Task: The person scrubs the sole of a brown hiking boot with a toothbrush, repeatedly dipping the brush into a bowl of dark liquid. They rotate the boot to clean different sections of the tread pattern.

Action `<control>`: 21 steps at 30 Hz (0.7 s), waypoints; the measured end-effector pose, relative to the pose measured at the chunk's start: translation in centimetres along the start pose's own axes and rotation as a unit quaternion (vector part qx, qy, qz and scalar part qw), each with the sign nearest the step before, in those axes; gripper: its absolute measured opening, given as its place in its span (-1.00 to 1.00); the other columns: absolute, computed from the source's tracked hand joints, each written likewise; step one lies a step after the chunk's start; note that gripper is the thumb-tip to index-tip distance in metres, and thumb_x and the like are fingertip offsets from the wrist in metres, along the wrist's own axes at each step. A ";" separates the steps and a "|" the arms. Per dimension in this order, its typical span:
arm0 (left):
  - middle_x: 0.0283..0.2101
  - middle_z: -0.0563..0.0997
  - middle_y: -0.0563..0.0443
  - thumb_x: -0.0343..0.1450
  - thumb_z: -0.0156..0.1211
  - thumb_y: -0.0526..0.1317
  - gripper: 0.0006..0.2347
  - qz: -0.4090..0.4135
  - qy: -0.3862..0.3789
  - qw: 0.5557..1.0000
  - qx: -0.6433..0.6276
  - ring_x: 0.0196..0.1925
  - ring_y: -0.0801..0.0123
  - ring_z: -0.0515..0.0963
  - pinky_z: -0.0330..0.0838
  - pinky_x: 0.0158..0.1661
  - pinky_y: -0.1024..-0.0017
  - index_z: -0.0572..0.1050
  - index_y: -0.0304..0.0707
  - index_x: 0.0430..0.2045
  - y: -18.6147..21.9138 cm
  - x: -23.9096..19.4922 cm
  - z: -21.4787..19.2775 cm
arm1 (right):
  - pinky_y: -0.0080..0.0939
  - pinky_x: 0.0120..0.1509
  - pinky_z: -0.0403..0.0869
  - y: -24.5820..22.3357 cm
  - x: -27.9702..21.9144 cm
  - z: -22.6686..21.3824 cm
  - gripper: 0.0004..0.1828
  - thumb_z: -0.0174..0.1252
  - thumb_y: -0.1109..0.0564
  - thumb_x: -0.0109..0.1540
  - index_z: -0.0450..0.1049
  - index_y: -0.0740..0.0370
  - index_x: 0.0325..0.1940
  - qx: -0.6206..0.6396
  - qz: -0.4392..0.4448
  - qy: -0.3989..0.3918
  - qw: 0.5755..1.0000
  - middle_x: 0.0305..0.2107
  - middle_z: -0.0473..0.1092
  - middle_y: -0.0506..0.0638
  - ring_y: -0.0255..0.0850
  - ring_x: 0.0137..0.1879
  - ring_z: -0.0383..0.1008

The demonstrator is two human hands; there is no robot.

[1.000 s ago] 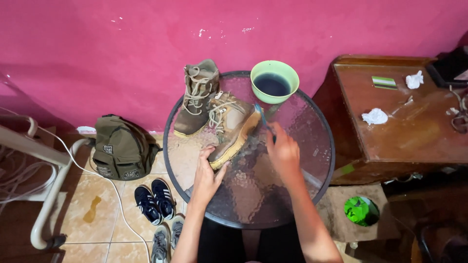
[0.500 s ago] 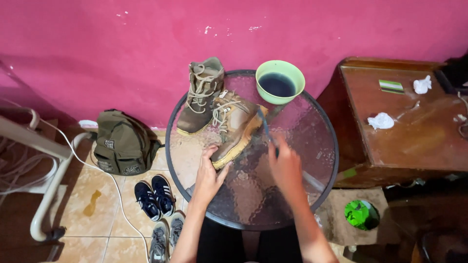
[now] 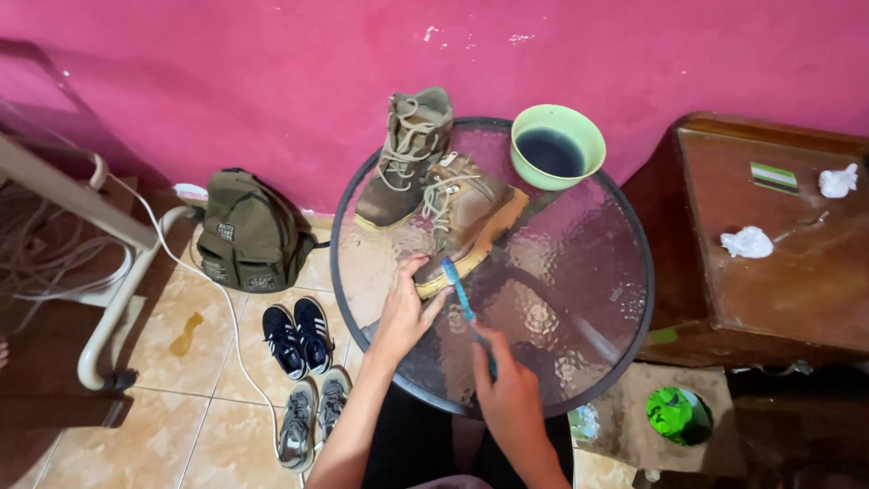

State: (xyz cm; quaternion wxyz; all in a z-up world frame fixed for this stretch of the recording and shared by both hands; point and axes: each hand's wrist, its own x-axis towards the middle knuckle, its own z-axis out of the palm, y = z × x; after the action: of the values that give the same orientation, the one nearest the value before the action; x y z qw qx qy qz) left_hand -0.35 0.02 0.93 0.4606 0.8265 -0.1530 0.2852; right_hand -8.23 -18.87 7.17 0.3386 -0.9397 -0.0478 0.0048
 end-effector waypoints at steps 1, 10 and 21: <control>0.16 0.38 -0.34 0.45 0.28 -0.24 -0.54 -0.001 0.002 1.000 0.001 0.28 -0.04 0.42 0.30 0.30 0.19 0.19 -0.46 0.13 0.1 0.0 -0.1 | -0.04 -0.32 0.44 0.2 0.0 0.0 -0.65 0.03 -0.06 0.33 0.40 -0.28 0.21 0.000 -0.002 -0.002 1.000 -0.45 0.61 0.05 0.11 -0.36 0.61; 0.16 0.36 -0.34 0.46 0.27 -0.26 -0.56 -0.002 -0.003 1.000 -0.004 0.28 -0.03 0.40 0.30 0.29 0.17 0.18 -0.45 0.12 0.4 0.1 -0.3 | -0.32 -0.51 0.20 0.1 -0.5 0.0 -0.65 0.06 0.06 0.35 0.49 -0.14 0.22 0.011 -0.052 0.023 0.998 -0.78 0.19 -0.14 -0.36 -0.64 0.09; 0.19 0.35 -0.35 0.46 0.27 -0.23 -0.54 -0.029 -0.022 0.999 0.002 0.33 -0.06 0.38 0.28 0.30 0.14 0.18 -0.46 0.14 -0.6 -0.4 0.2 | -0.38 -0.45 0.33 1.3 -0.2 -0.1 -0.67 0.11 0.06 0.32 0.49 -0.13 0.18 0.055 -0.052 0.020 0.997 -0.60 0.52 -0.15 -0.36 -0.67 0.26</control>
State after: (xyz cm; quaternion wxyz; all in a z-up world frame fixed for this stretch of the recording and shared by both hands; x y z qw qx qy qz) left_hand -0.24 0.14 0.19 0.4637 0.8375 -0.1380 0.2541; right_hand -8.31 -19.94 6.44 0.3909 -0.9156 -0.0900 -0.0287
